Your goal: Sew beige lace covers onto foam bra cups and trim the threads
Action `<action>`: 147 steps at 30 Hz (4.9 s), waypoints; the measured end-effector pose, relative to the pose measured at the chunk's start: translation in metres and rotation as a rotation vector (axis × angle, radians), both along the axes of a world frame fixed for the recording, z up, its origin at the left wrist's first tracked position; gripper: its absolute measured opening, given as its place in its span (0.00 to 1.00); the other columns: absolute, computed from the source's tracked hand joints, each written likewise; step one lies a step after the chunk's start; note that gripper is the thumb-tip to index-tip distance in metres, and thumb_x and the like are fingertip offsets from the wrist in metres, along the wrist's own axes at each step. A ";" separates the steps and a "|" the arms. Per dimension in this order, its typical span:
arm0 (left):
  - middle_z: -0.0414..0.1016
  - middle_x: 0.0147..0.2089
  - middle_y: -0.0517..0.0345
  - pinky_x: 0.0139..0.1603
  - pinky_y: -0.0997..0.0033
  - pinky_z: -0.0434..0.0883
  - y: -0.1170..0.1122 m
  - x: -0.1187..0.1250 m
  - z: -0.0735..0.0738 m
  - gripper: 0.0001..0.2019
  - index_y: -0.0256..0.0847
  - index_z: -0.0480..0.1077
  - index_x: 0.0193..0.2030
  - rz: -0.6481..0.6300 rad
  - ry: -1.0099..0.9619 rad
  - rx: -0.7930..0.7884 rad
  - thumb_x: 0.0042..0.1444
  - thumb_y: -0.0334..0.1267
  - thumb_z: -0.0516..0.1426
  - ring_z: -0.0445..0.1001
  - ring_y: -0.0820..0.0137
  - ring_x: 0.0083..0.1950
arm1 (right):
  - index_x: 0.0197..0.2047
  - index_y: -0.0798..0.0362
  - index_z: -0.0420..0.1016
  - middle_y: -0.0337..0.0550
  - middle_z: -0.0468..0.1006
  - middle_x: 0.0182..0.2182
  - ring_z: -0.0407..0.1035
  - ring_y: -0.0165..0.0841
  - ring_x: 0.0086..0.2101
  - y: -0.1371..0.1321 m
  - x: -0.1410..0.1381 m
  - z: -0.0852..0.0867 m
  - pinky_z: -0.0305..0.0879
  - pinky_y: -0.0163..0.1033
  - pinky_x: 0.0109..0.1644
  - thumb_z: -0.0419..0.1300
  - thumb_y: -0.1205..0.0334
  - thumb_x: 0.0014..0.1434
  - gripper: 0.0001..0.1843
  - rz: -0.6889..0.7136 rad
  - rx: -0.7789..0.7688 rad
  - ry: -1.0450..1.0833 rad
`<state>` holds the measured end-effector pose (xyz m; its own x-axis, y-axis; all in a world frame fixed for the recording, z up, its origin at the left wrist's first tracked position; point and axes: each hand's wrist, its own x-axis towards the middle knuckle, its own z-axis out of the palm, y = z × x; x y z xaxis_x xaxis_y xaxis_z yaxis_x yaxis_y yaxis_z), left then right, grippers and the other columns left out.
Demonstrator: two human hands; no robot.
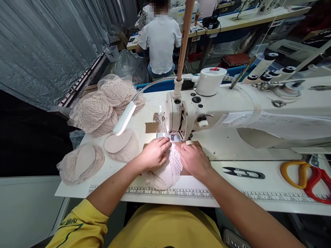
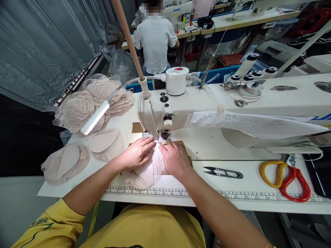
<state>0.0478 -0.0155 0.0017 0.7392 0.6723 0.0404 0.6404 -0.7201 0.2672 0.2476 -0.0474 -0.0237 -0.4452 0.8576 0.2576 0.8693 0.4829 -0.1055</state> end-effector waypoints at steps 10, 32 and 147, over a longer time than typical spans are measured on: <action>0.62 0.64 0.41 0.64 0.51 0.60 0.022 -0.011 0.005 0.27 0.34 0.62 0.62 -0.135 0.035 -0.036 0.53 0.30 0.52 0.62 0.55 0.64 | 0.47 0.50 0.77 0.43 0.75 0.29 0.67 0.35 0.32 -0.001 0.000 0.000 0.57 0.40 0.35 0.50 0.70 0.60 0.17 0.024 -0.044 0.073; 0.70 0.31 0.56 0.36 0.70 0.66 -0.015 -0.012 0.000 0.06 0.39 0.66 0.32 0.173 -0.337 -0.134 0.58 0.31 0.49 0.67 0.69 0.34 | 0.44 0.53 0.75 0.42 0.76 0.34 0.69 0.32 0.34 -0.005 0.005 0.007 0.60 0.35 0.38 0.50 0.68 0.62 0.13 0.092 -0.169 0.356; 0.73 0.54 0.48 0.49 0.59 0.64 0.051 -0.021 -0.017 0.19 0.40 0.68 0.57 -0.142 -0.049 0.153 0.59 0.30 0.51 0.66 0.60 0.50 | 0.54 0.50 0.73 0.41 0.74 0.33 0.61 0.32 0.30 0.010 -0.005 0.000 0.52 0.37 0.31 0.50 0.72 0.59 0.22 0.018 -0.047 0.043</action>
<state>0.0266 0.0357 -0.0155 0.8206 0.5449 0.1724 0.5187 -0.8367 0.1758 0.2431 -0.0373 -0.0232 -0.4505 0.8610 0.2360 0.8545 0.4924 -0.1653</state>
